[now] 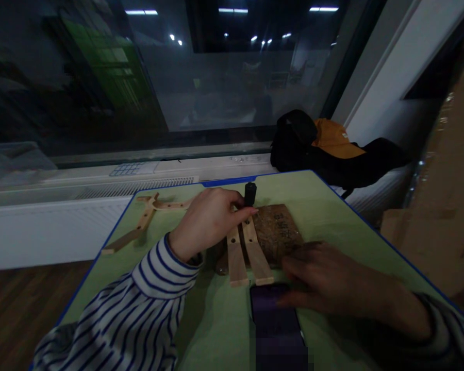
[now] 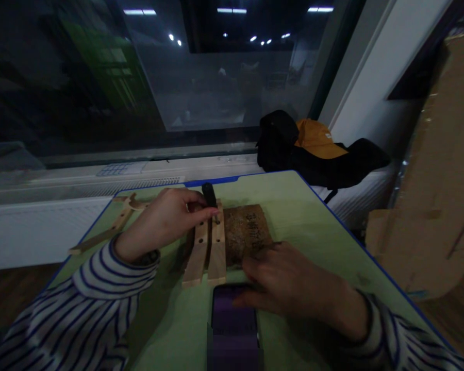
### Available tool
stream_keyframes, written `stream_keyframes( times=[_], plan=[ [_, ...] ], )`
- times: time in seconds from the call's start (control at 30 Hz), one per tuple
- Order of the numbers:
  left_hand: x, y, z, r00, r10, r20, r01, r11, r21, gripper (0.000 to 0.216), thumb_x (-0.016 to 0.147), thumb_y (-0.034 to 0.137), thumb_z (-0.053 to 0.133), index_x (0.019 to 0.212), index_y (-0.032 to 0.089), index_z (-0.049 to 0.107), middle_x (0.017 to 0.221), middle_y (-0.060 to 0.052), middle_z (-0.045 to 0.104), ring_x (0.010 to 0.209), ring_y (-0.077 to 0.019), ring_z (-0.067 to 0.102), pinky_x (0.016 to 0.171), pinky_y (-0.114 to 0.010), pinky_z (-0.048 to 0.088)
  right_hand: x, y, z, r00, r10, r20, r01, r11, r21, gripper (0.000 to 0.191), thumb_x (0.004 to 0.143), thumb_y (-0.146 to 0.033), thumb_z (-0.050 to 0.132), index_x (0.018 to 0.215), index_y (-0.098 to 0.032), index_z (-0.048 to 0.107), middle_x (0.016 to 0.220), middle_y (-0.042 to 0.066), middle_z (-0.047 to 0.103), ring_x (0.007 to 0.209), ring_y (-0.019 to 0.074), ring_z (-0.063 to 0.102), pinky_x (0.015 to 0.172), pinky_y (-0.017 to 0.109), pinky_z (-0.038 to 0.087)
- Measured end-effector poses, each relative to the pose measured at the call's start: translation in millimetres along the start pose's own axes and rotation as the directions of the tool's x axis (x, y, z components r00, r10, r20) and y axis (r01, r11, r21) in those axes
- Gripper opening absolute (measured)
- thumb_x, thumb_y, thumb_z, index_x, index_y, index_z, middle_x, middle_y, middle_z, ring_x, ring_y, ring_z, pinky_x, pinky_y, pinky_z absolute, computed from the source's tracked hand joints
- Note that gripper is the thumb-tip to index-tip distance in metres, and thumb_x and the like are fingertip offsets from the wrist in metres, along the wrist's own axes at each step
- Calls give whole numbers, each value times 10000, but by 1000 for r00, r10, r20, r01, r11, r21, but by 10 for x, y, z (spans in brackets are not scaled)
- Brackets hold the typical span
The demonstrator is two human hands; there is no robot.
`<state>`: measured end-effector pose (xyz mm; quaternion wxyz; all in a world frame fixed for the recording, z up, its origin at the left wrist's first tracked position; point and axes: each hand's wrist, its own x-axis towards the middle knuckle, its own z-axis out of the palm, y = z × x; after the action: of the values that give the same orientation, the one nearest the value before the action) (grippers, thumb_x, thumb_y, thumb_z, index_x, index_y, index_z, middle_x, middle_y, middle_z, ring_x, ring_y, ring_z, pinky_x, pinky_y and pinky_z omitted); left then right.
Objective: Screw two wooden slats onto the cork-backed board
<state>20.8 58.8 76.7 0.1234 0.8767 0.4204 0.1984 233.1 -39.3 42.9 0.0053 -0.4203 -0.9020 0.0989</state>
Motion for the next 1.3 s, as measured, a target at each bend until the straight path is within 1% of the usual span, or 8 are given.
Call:
stream_keyframes(
  times=[0.13, 0.27, 0.63, 0.83, 0.93, 1.03, 1.17, 1.3],
  plan=[
    [3, -6, 2, 1000, -12, -3, 11, 1000, -4, 312, 833, 442, 544, 781, 186, 715, 703, -38, 705, 601, -163, 602, 513, -244, 352, 10, -48, 112, 999, -41, 0, 41, 997, -59, 387, 806, -562, 515, 850, -185, 592, 780, 35, 666, 699, 213, 632, 592, 330, 407],
    [0, -6, 6, 1000, -19, 2, 19, 1000, -18, 312, 834, 442, 542, 798, 186, 718, 715, -39, 711, 618, -168, 610, 526, -249, 363, 8, -41, 205, 998, -53, -27, 49, 988, -147, 294, 760, -465, 630, 824, -180, 595, 732, 32, 665, 656, 212, 634, 554, 319, 393],
    [11, -14, 8, 1000, -8, -2, 8, 1000, -26, 295, 831, 426, 557, 758, 188, 715, 671, -23, 701, 580, -156, 601, 508, -248, 342, -26, -6, 263, 995, -27, -94, 5, 975, -220, 236, 805, -432, 591, 797, -197, 579, 685, 14, 655, 580, 195, 617, 517, 309, 354],
    [11, -44, 42, 1000, -12, 3, 13, 998, -56, 312, 836, 445, 543, 783, 191, 717, 697, -31, 702, 606, -162, 599, 515, -249, 343, 16, 53, -188, 953, -40, -301, -11, 986, -165, 173, 908, -293, 446, 800, -209, 553, 685, -7, 613, 590, 146, 582, 572, 287, 383],
    [12, -56, 53, 1000, -15, 13, 16, 997, -80, 300, 841, 432, 542, 806, 191, 716, 692, -34, 694, 613, -164, 597, 525, -249, 349, 138, 118, -546, 885, -95, -455, 23, 986, -163, 136, 904, -277, 456, 901, -190, 562, 718, 4, 604, 626, 133, 575, 566, 259, 393],
    [17, -57, 60, 1000, -12, 3, 12, 996, -92, 282, 837, 422, 552, 807, 193, 713, 687, -30, 689, 617, -165, 596, 536, -250, 354, 355, 167, -885, 827, -48, -560, -65, 982, -179, 218, 897, -295, 469, 1052, -175, 565, 887, 48, 633, 724, 152, 588, 619, 273, 421],
    [24, -60, 78, 1000, -22, -7, 21, 994, -105, 270, 833, 414, 560, 787, 194, 711, 675, -24, 688, 592, -158, 584, 520, -250, 341, 650, 189, -1131, 870, -92, -485, -9, 980, -201, 300, 895, -334, 458, 1139, -191, 558, 1013, 56, 649, 825, 187, 604, 658, 302, 435],
    [30, -73, 100, 1000, -20, 9, 21, 988, -151, 254, 843, 389, 552, 792, 195, 709, 713, -24, 699, 613, -156, 591, 532, -250, 353, 788, 205, -1129, 900, -163, -404, 101, 980, -171, 255, 895, -311, 461, 1090, -230, 604, 1008, 21, 675, 843, 182, 626, 687, 303, 436]
  ],
)
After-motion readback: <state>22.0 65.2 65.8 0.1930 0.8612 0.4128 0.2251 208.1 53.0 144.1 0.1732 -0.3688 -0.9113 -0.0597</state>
